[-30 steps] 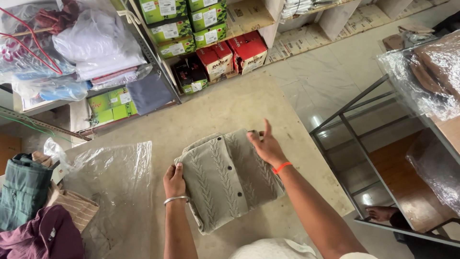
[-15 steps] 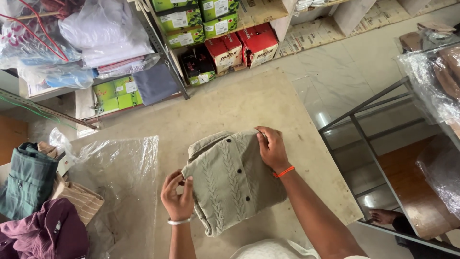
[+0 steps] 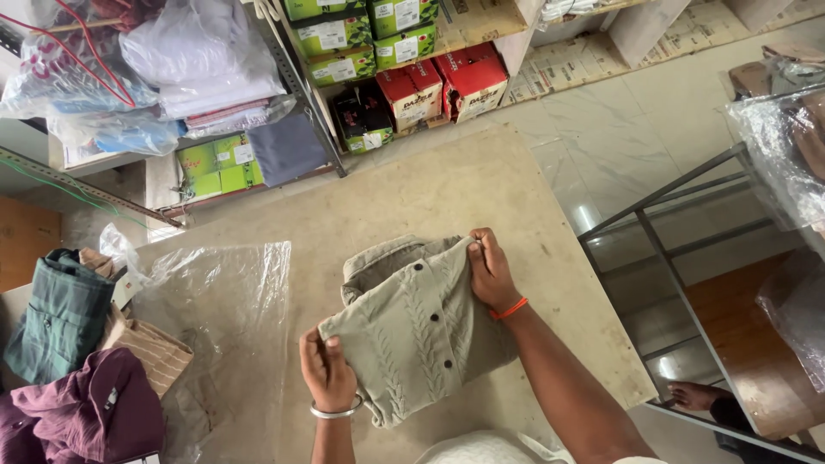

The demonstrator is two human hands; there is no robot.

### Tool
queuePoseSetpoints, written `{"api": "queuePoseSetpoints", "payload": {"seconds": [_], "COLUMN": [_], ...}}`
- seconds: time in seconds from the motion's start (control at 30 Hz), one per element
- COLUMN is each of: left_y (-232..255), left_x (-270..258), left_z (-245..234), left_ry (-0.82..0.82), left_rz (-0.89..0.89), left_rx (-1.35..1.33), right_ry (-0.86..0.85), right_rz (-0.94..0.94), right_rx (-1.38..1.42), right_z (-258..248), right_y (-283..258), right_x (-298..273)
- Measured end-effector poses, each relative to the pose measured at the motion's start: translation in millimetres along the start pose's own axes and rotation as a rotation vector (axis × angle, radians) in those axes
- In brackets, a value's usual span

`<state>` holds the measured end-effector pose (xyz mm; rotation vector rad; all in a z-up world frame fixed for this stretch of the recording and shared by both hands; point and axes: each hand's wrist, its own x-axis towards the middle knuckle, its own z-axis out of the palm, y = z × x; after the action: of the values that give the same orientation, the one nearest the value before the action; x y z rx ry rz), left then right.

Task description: Fold a shirt and place it into a plastic bag.

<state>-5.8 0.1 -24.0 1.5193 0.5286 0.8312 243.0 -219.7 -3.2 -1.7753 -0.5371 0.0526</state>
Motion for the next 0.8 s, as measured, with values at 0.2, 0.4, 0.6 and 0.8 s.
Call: {"api": "queuePoseSetpoints", "payload": {"seconds": [0.2,0.4,0.6,0.8], "left_y": [-19,11,0,63], "left_x": [40,56,74,74], "left_z": [9,17,26,57], "left_ry": [0.017,0.027,-0.110,-0.066], "left_rz": [-0.307,-0.174,-0.427,0.013], "left_rx": [0.685,0.664,0.914,1.132], "right_ry": [-0.042,0.084,0.071,0.100], "right_rz": [-0.111,-0.192,-0.062,-0.156], "right_rx": [-0.259,-0.576,-0.804,-0.913], "right_z": [30,27,25,25], "right_y": [3,-42,-41,-66], "right_x": [25,20,11,6]}}
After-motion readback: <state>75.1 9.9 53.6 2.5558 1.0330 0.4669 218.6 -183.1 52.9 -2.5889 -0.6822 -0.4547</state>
